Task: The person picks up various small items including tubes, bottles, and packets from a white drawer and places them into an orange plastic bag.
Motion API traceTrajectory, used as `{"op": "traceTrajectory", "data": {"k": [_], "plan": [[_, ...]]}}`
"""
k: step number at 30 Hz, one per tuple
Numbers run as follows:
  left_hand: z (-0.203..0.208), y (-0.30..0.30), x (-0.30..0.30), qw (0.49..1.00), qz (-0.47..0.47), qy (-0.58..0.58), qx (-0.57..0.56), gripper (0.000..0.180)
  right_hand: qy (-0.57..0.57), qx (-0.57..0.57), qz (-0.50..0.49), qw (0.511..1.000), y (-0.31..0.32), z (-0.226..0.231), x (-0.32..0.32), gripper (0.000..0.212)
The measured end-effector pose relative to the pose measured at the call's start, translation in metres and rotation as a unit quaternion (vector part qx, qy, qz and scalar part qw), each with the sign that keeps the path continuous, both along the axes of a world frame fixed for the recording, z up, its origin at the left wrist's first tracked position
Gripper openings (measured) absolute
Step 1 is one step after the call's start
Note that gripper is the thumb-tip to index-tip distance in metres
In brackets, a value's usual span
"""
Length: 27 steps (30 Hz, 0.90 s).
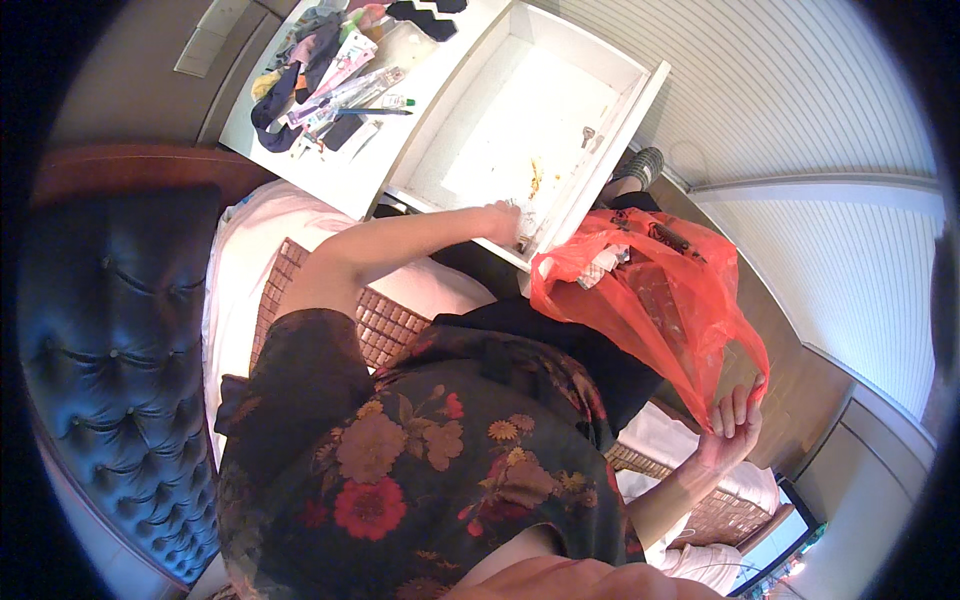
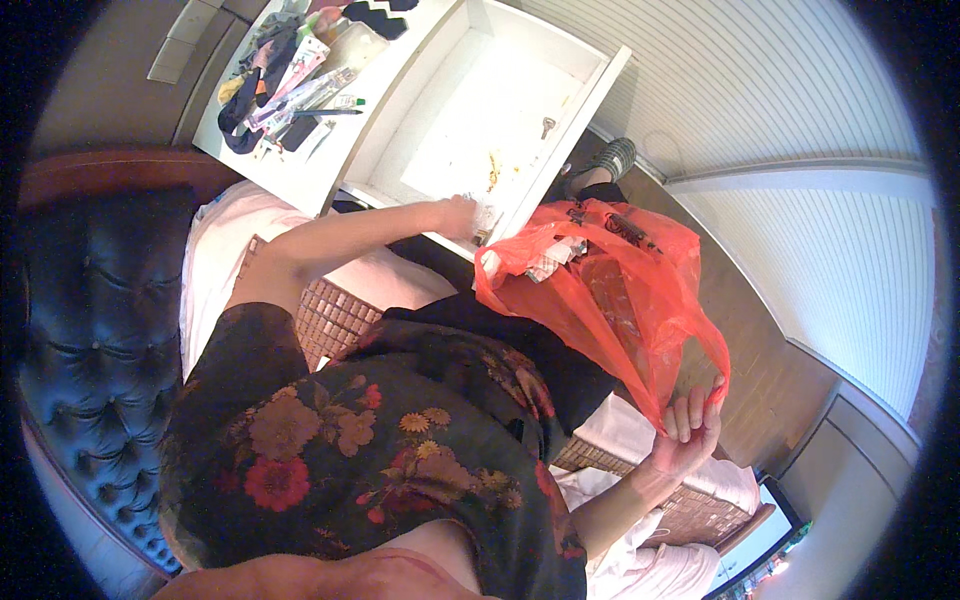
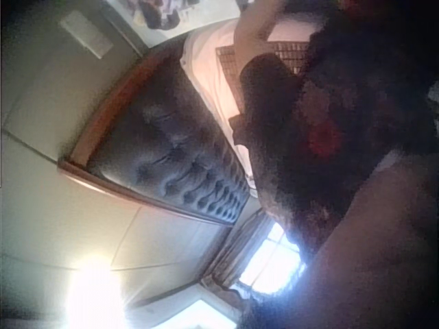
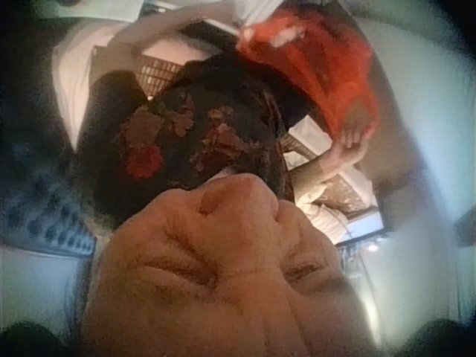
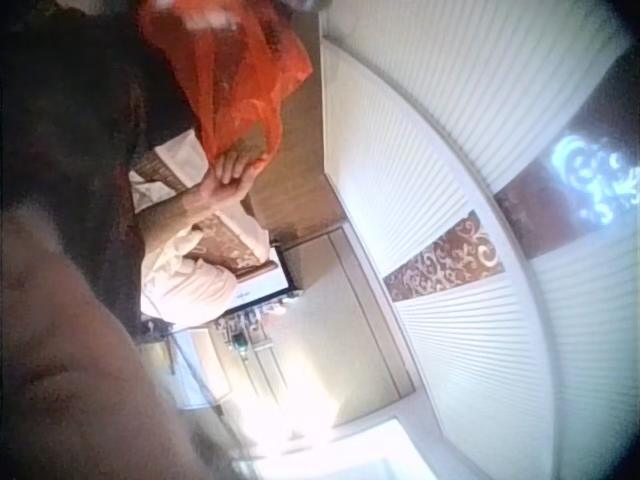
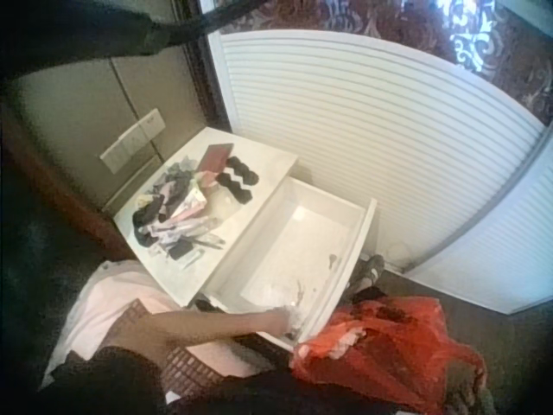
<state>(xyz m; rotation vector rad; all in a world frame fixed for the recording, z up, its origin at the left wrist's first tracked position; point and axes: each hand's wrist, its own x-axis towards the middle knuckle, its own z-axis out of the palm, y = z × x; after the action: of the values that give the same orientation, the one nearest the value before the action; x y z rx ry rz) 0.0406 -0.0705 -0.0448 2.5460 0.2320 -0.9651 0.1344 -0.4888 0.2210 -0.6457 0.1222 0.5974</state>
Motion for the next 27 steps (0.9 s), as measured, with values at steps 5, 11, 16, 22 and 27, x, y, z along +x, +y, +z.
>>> {"op": "traceTrajectory", "data": {"k": [5,11,16,22,27], "plan": [[-0.025,-0.019,0.014,0.995,-0.097,0.004,-0.039,0.041,-0.007,0.005,0.007,1.0,0.003,0.001,0.0,0.036],[-0.024,-0.019,0.019,0.98,-0.129,-0.001,-0.154,0.033,-0.015,0.012,0.02,1.0,0.006,0.001,-0.003,0.037],[-0.016,-0.013,0.015,0.983,-0.106,-0.083,-0.126,0.028,-0.02,0.012,0.026,0.999,0.004,0.003,-0.008,0.037],[-0.035,0.044,0.024,0.97,0.031,-0.02,-0.24,0.024,-0.003,0.003,0.019,1.0,-0.001,0.004,-0.012,0.037],[-0.029,0.069,0.022,0.973,0.082,-0.118,-0.182,0.02,-0.013,-0.007,0.023,1.0,-0.002,0.005,-0.012,0.034]]}}
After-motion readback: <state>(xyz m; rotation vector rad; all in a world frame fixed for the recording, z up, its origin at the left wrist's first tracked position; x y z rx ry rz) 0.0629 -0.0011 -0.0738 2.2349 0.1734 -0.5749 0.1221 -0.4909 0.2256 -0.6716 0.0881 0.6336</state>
